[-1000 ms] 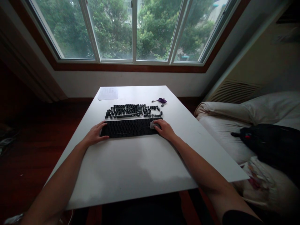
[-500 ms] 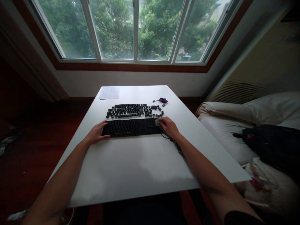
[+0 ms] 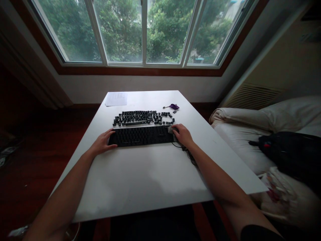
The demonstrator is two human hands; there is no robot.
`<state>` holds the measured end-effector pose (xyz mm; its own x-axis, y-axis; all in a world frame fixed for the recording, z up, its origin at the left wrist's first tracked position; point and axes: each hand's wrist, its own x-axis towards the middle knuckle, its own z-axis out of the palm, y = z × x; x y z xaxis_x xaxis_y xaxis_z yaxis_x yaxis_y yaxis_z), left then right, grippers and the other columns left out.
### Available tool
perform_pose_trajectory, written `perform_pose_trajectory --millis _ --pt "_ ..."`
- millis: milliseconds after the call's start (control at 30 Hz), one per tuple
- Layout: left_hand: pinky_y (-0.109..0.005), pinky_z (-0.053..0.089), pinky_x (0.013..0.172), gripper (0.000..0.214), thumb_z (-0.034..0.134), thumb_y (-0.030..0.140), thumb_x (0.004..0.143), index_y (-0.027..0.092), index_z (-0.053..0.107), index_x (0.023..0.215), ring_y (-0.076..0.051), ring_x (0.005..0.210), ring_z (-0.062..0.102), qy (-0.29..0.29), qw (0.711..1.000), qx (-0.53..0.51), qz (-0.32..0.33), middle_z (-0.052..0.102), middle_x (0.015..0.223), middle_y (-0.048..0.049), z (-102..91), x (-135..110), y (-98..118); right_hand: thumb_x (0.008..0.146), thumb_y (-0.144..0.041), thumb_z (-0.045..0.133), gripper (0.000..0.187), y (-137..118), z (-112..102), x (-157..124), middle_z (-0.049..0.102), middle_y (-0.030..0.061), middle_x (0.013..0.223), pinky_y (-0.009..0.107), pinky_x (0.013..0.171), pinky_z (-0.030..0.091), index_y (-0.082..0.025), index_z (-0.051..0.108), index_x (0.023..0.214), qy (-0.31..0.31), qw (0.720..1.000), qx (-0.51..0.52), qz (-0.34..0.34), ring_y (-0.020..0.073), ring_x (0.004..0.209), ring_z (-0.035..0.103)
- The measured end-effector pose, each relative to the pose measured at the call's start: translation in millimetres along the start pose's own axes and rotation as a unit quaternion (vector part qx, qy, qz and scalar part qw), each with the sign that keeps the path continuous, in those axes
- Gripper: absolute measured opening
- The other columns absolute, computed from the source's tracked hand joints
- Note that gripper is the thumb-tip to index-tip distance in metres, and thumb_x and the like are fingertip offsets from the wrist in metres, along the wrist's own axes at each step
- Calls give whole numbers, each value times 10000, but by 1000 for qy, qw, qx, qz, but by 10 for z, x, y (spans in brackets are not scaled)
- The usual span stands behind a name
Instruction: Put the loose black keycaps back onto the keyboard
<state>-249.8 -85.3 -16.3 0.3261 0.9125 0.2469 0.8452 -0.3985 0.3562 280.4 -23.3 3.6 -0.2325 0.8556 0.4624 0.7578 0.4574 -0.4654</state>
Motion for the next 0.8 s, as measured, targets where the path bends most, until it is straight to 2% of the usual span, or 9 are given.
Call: perform_pose_trajectory --millis 100,200,333,433,667,800 --pt "-525 335 1191 893 665 715 764 239 435 1483 -358 1446 380 -1 1000 1 0 338 1615 -124 11 -2 -11 888 -215 573 236 87 -16 3 651 72 1063 424 941 484 -243 676 1098 18 1000 -12 20 249 1011 608" --pt "-530 335 1189 893 665 714 764 235 436 1482 -359 1447 378 -3 1000 1 -2 341 1613 -127 11 -2 -2 897 -216 567 248 22 -8 -3 649 74 1076 421 938 486 -249 670 1120 17 1000 -7 7 251 1024 605" --pt "-536 339 1184 901 651 735 758 236 443 1479 -367 1442 383 -1 1000 -5 -3 345 1610 -129 -3 3 30 900 -211 575 256 -155 3 -12 653 69 1124 425 972 477 -264 673 1131 -16 999 17 -38 256 1073 599" --pt "-532 341 1184 899 638 750 757 236 452 1470 -364 1441 383 -3 1000 -6 -2 351 1606 -125 -14 9 48 895 -200 577 265 -151 3 -2 657 65 1134 422 981 475 -265 675 1132 -37 998 24 -51 254 1084 600" --pt "-525 336 1190 904 655 734 757 243 435 1483 -363 1442 383 -3 1000 1 -5 346 1609 -125 -1 5 22 886 -197 570 230 188 -78 30 650 82 1033 446 940 477 -247 685 1078 31 998 -44 30 267 999 591" --pt "-522 333 1191 906 659 728 758 240 430 1486 -358 1445 380 -4 1000 -1 -3 340 1612 -126 13 5 2 905 -203 566 254 -36 -60 -11 639 93 1095 450 958 472 -253 670 1131 34 998 -44 0 278 1060 572"
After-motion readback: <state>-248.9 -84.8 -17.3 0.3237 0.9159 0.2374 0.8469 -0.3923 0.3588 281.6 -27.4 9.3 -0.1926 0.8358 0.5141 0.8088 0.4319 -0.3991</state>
